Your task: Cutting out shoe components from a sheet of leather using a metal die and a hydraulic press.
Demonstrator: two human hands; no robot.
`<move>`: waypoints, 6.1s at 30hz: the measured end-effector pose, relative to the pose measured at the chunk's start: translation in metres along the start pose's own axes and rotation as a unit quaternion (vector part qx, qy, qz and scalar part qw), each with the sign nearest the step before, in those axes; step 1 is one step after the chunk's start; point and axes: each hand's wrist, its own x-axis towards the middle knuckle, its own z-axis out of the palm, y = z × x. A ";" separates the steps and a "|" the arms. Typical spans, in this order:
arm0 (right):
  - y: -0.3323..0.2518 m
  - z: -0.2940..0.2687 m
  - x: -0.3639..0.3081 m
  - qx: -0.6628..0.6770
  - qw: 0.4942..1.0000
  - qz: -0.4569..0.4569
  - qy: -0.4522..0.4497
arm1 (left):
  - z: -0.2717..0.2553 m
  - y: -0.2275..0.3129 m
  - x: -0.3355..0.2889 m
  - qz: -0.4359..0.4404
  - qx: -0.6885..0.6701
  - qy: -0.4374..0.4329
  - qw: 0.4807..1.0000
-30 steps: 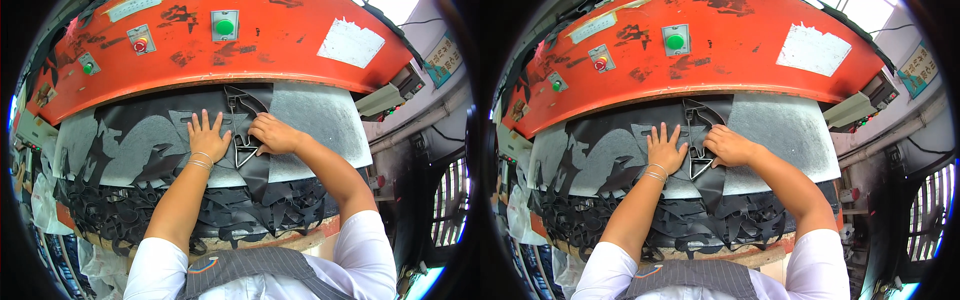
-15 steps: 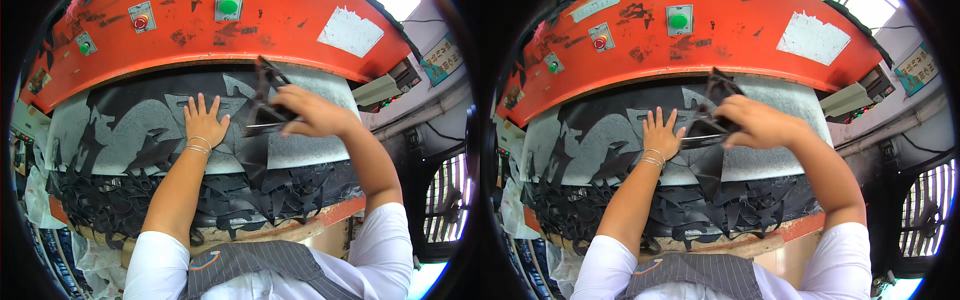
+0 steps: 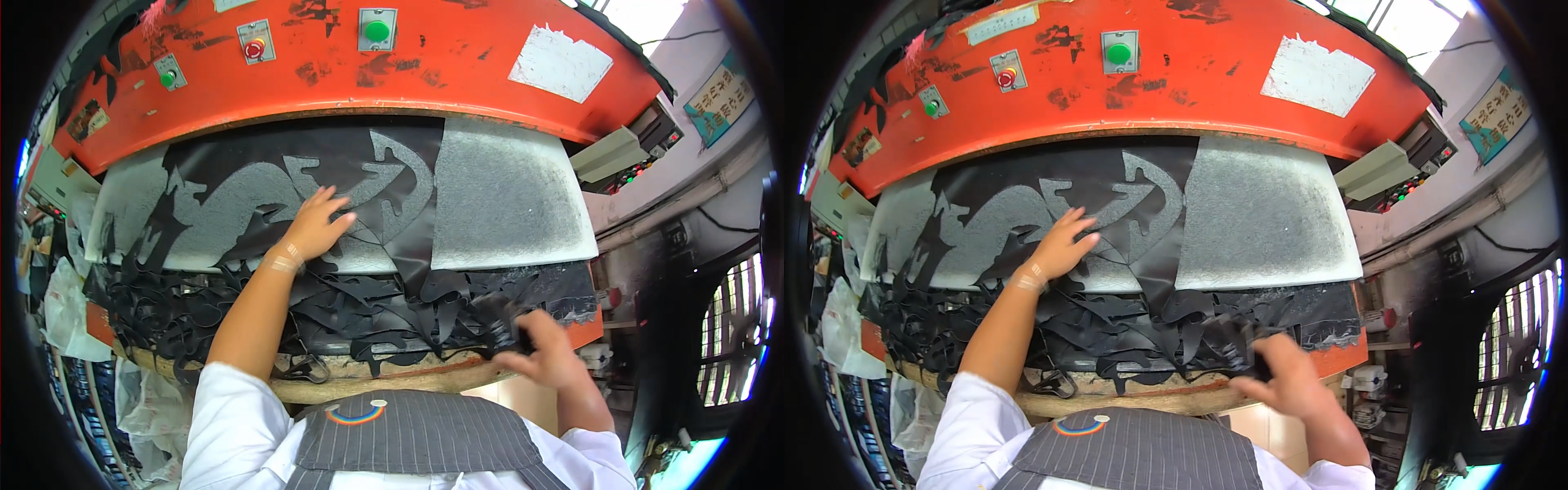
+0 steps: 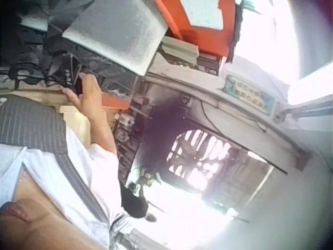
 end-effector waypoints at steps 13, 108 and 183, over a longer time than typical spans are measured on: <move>-0.050 0.047 0.024 -0.129 0.982 -0.115 -0.071 | -0.111 -0.051 -0.249 -0.247 -0.073 0.273 0.927; 0.059 0.106 0.339 0.037 0.994 -0.065 0.078 | 0.024 0.008 0.045 0.125 -0.088 0.032 0.988; -0.025 0.081 0.228 0.027 0.963 0.114 0.243 | 0.018 0.093 0.147 -0.012 0.019 -0.096 0.995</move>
